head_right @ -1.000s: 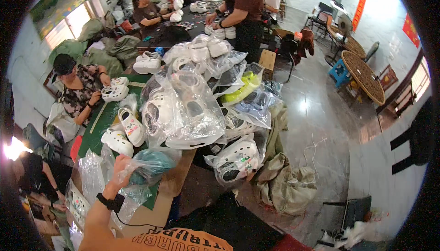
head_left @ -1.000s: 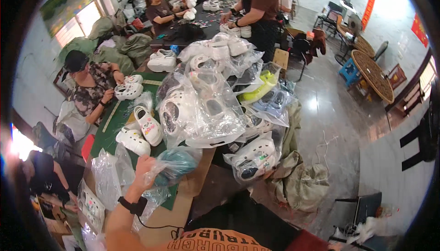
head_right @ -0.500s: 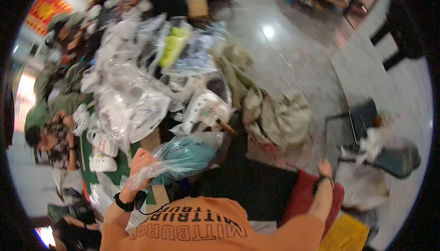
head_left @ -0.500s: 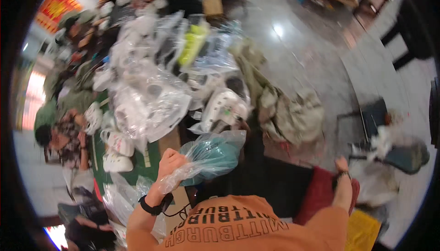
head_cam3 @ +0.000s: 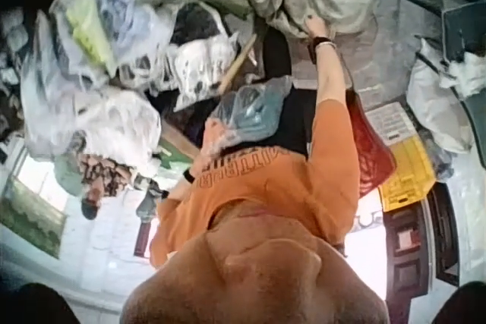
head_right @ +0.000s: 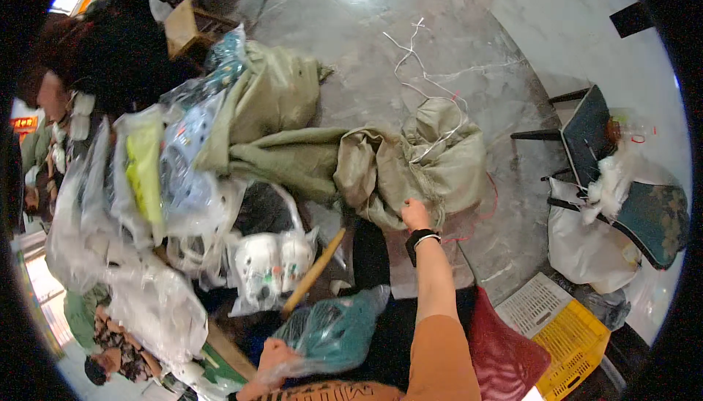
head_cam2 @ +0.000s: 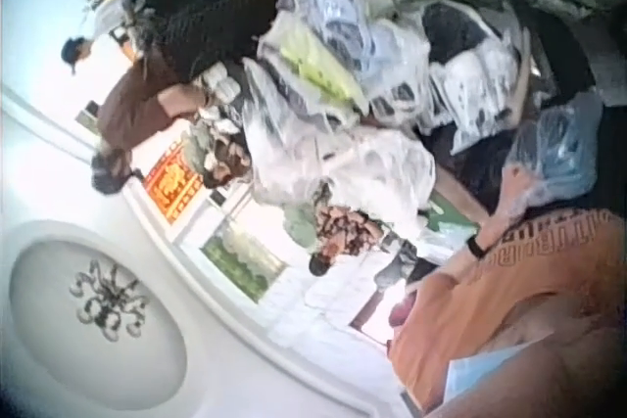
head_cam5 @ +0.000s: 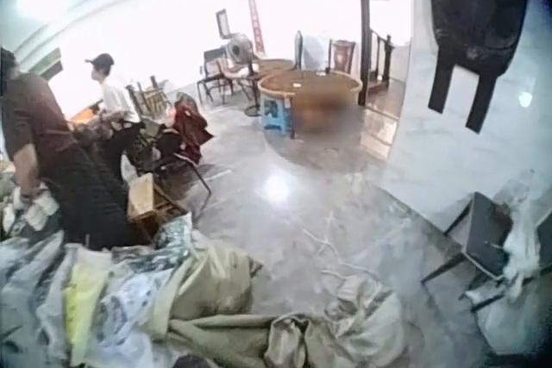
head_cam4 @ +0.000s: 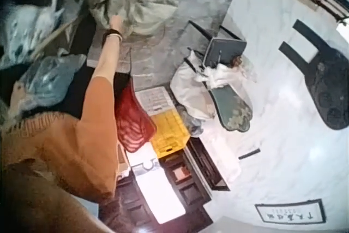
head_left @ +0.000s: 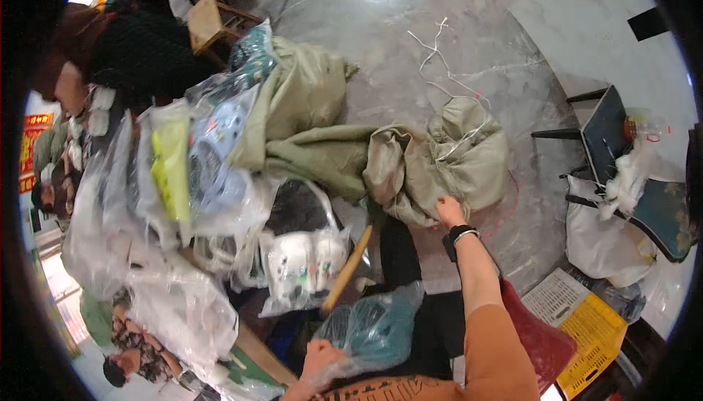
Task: Packing decorated clogs into individual plastic bags and placing the packed units into a large sack.
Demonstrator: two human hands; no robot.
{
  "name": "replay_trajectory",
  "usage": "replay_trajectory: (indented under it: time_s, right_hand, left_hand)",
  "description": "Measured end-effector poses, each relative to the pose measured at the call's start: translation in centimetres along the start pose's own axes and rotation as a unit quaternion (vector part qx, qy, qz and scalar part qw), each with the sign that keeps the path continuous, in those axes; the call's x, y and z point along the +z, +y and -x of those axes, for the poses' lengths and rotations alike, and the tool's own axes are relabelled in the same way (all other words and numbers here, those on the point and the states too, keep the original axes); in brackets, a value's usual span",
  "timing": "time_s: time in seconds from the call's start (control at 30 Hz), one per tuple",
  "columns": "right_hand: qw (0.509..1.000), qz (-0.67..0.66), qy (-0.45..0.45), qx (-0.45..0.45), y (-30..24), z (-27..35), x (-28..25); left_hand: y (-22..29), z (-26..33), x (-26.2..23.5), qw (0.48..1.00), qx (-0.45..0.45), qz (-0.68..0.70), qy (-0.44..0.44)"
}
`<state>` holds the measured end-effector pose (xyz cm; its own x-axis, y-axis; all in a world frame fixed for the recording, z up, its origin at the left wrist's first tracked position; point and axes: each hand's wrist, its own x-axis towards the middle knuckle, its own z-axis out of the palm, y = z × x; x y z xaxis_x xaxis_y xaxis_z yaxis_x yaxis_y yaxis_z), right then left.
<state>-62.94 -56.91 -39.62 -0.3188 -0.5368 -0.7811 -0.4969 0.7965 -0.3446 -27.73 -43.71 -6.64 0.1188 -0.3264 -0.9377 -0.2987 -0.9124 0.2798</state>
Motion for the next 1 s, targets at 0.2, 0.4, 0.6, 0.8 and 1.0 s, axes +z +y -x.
replay_trajectory:
  time_s: [0.2,0.4,0.6,0.8,1.0]
  right_hand:
    - [0.999,-0.011,0.001,0.030,-1.1,-13.5,6.0]
    - [0.978,0.034,0.049,0.200,-0.5,-20.5,15.8]
    - [0.981,0.170,-0.018,0.095,6.1,-23.3,17.1]
    - [0.981,-0.167,0.087,-0.047,8.7,-20.8,13.8]
    - [0.976,-0.154,0.152,-0.026,7.9,-10.6,2.2]
  left_hand:
    - [-0.3,-12.4,0.8,0.960,-0.217,-0.147,0.099]
    - [0.6,-21.2,0.8,0.952,-0.230,-0.194,0.059]
    - [-6.4,-20.7,1.7,0.950,-0.230,-0.212,-0.006]
    - [-7.2,-19.6,3.2,0.957,-0.154,-0.234,-0.069]
    - [-7.2,-11.8,1.2,0.969,-0.052,-0.228,-0.078]
